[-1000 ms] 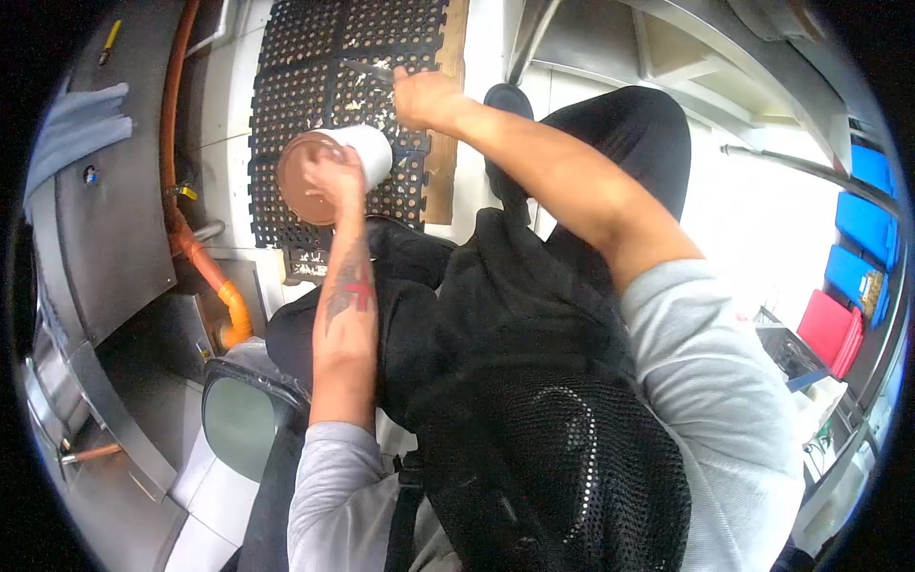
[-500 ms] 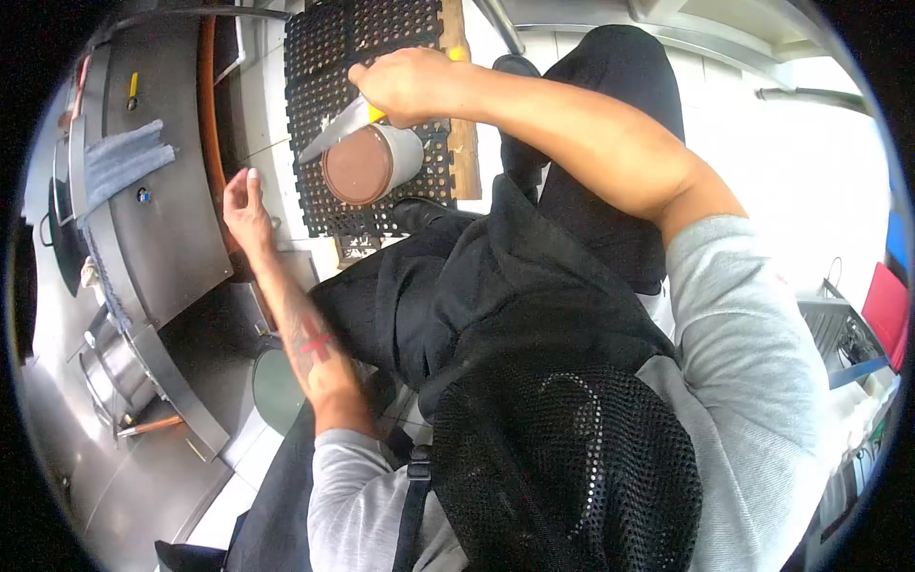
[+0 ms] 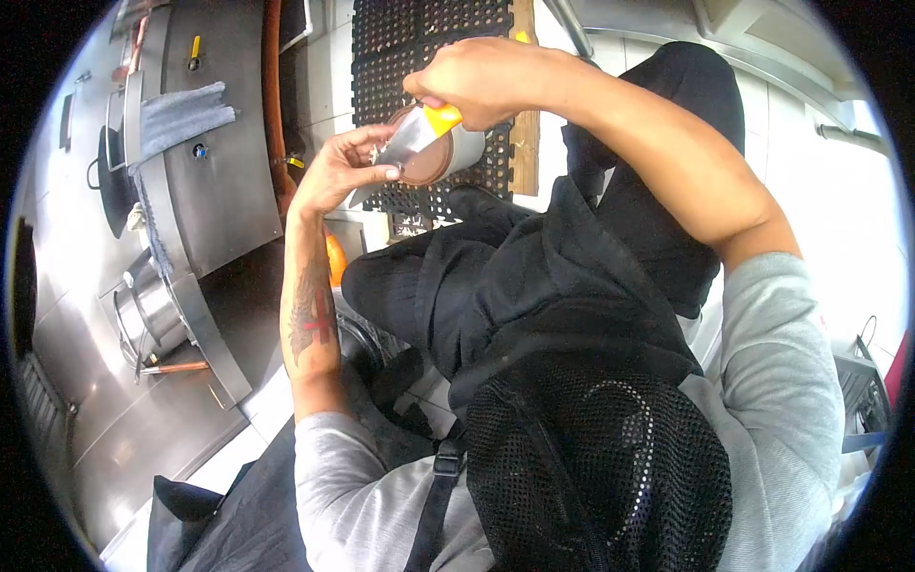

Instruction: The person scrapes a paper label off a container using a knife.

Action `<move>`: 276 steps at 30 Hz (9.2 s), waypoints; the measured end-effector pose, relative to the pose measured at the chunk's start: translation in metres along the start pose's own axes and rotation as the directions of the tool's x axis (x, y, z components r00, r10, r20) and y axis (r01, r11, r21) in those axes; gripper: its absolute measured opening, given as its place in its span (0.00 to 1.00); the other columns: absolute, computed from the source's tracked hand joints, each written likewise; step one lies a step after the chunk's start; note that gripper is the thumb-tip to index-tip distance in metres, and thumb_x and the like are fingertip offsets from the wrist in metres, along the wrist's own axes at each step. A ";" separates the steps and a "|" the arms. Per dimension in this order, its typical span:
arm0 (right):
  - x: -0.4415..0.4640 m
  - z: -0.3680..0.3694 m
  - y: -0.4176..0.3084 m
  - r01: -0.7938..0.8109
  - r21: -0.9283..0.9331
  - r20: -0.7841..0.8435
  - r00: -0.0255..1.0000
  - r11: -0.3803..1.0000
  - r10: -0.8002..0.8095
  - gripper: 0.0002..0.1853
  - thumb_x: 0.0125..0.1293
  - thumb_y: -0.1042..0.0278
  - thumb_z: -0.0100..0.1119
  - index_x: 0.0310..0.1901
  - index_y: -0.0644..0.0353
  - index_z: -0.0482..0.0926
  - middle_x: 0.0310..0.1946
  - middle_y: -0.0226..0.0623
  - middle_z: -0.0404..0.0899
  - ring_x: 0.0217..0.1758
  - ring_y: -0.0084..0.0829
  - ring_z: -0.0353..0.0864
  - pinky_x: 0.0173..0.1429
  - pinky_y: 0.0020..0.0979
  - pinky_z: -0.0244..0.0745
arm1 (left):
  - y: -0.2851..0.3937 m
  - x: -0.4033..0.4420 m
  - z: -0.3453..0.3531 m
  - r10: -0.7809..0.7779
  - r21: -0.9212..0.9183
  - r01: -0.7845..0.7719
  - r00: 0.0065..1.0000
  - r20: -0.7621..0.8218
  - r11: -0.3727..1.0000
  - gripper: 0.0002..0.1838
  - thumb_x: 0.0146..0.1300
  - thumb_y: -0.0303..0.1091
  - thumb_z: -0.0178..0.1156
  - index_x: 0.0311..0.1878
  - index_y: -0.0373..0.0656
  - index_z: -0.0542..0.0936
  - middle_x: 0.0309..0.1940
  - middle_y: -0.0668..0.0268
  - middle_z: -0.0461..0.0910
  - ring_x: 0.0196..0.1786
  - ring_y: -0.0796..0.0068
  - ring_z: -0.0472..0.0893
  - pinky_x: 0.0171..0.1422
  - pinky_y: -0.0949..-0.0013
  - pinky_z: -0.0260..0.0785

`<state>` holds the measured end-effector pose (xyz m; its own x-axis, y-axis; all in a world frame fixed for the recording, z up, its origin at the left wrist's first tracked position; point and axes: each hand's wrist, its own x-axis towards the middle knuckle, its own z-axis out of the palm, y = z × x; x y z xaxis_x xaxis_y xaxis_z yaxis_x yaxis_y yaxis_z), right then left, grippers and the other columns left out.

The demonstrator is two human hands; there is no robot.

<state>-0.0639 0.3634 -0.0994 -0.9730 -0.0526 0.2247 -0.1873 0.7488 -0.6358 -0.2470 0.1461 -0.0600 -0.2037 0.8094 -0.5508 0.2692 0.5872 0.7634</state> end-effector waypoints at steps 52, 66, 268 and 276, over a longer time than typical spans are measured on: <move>0.001 -0.031 0.006 -0.432 -0.033 -0.021 0.902 0.901 0.431 0.16 0.66 0.62 0.60 0.48 0.63 0.72 0.37 0.58 0.82 0.45 0.58 0.82 0.47 0.51 0.76 | -0.143 -0.018 0.030 0.087 0.442 0.443 0.622 -0.778 0.780 0.20 0.57 0.40 0.70 0.55 0.53 0.85 0.45 0.57 0.87 0.47 0.54 0.86 0.55 0.58 0.77; 0.004 -0.008 0.055 -0.412 -0.070 -0.031 0.911 0.908 0.411 0.28 0.63 0.69 0.65 0.64 0.57 0.68 0.43 0.53 0.84 0.49 0.52 0.84 0.51 0.49 0.78 | -0.190 0.135 0.079 -0.099 0.604 0.525 0.798 -0.595 0.600 0.26 0.50 0.48 0.74 0.47 0.41 0.81 0.41 0.48 0.85 0.47 0.47 0.85 0.53 0.51 0.78; 0.094 0.254 0.053 -0.573 0.127 0.367 0.786 0.810 0.498 0.22 0.70 0.63 0.44 0.64 0.55 0.71 0.45 0.55 0.84 0.49 0.53 0.85 0.57 0.48 0.79 | -0.302 0.080 -0.001 -0.527 -0.475 0.233 0.445 -0.724 0.849 0.22 0.59 0.43 0.72 0.22 0.41 0.71 0.24 0.64 0.78 0.30 0.73 0.73 0.40 0.64 0.71; 0.106 0.253 0.067 -0.648 0.101 0.355 0.732 0.755 0.581 0.21 0.69 0.66 0.45 0.61 0.57 0.74 0.46 0.55 0.84 0.50 0.51 0.85 0.56 0.48 0.79 | -0.295 0.076 0.002 -0.514 -0.505 0.153 0.459 -0.724 0.849 0.23 0.60 0.42 0.72 0.22 0.42 0.68 0.21 0.67 0.75 0.28 0.75 0.70 0.37 0.66 0.70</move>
<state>-0.2138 0.2412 -0.3052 -0.8691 0.1624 -0.4672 0.4758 0.5323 -0.7001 -0.3403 0.0348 -0.3273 -0.9138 0.0648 -0.4009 -0.2783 0.6189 0.7345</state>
